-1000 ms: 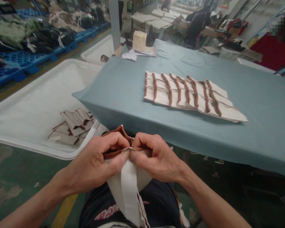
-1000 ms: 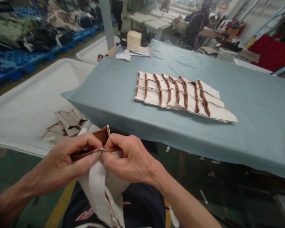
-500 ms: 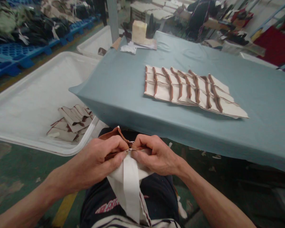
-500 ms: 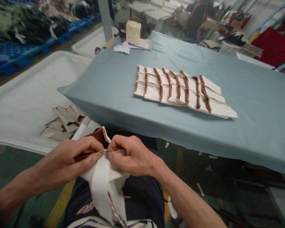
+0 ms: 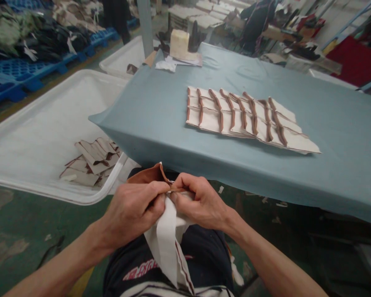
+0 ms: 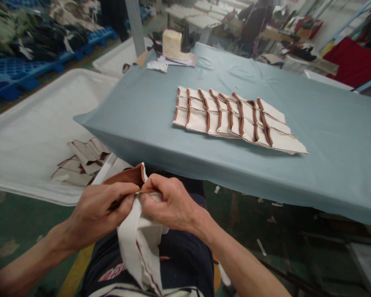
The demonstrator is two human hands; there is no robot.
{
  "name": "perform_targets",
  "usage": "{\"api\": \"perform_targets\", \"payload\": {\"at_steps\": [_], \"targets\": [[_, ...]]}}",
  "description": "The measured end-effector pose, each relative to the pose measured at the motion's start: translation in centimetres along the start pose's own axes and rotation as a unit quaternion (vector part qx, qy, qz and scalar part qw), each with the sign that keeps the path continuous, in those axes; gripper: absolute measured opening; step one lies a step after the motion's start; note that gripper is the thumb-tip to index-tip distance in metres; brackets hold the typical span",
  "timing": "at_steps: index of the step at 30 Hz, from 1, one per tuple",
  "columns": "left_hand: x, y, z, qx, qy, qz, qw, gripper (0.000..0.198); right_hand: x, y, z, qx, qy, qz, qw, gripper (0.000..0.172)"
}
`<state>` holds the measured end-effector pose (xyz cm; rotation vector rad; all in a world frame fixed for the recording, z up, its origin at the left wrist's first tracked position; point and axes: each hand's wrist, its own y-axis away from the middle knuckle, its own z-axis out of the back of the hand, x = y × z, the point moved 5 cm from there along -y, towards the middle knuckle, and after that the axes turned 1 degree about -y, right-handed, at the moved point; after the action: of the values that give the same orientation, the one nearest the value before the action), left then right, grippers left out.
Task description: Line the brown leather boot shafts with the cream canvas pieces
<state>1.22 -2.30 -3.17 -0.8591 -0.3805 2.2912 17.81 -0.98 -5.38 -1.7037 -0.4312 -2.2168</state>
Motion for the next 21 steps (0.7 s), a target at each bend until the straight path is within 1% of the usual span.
{"api": "perform_targets", "payload": {"at_steps": [2, 4, 9, 11, 14, 17, 19, 21], "targets": [[0.4, 0.2, -0.3, 0.013, 0.008, 0.026, 1.000, 0.021, -0.1, 0.0, 0.1, -0.001, -0.011, 0.001, 1.000, 0.010], [0.4, 0.4, -0.4, 0.019, 0.020, 0.033, 0.999, 0.021, 0.0, 0.0, 0.1, 0.005, -0.021, -0.003, 1.000, 0.010], [-0.7, 0.7, 0.1, -0.029, 0.029, -0.031, 0.999, 0.025, 0.4, 0.5, 0.1, 0.003, -0.046, -0.016, 0.999, 0.006], [-1.1, 0.8, 0.2, -0.038, 0.024, -0.051, 0.998, 0.027, 0.5, 0.8, 0.0, 0.001, -0.064, -0.026, 0.998, 0.006], [-1.5, 0.6, 0.4, -0.034, 0.008, -0.106, 0.994, 0.030, 0.4, 1.2, -0.3, 0.007, -0.121, -0.055, 0.991, 0.011], [-1.6, 0.3, 0.3, -0.012, 0.001, -0.159, 0.987, 0.031, 0.4, 1.3, -0.6, 0.021, -0.210, -0.081, 0.974, 0.016], [-1.4, 0.0, 0.3, -0.014, 0.008, -0.163, 0.986, 0.030, 0.5, 1.1, -0.8, 0.023, -0.238, -0.088, 0.967, 0.018], [-1.2, 0.0, 0.2, -0.030, 0.018, -0.157, 0.987, 0.031, 0.4, 0.9, -0.7, 0.016, -0.231, -0.096, 0.968, 0.019]]}}
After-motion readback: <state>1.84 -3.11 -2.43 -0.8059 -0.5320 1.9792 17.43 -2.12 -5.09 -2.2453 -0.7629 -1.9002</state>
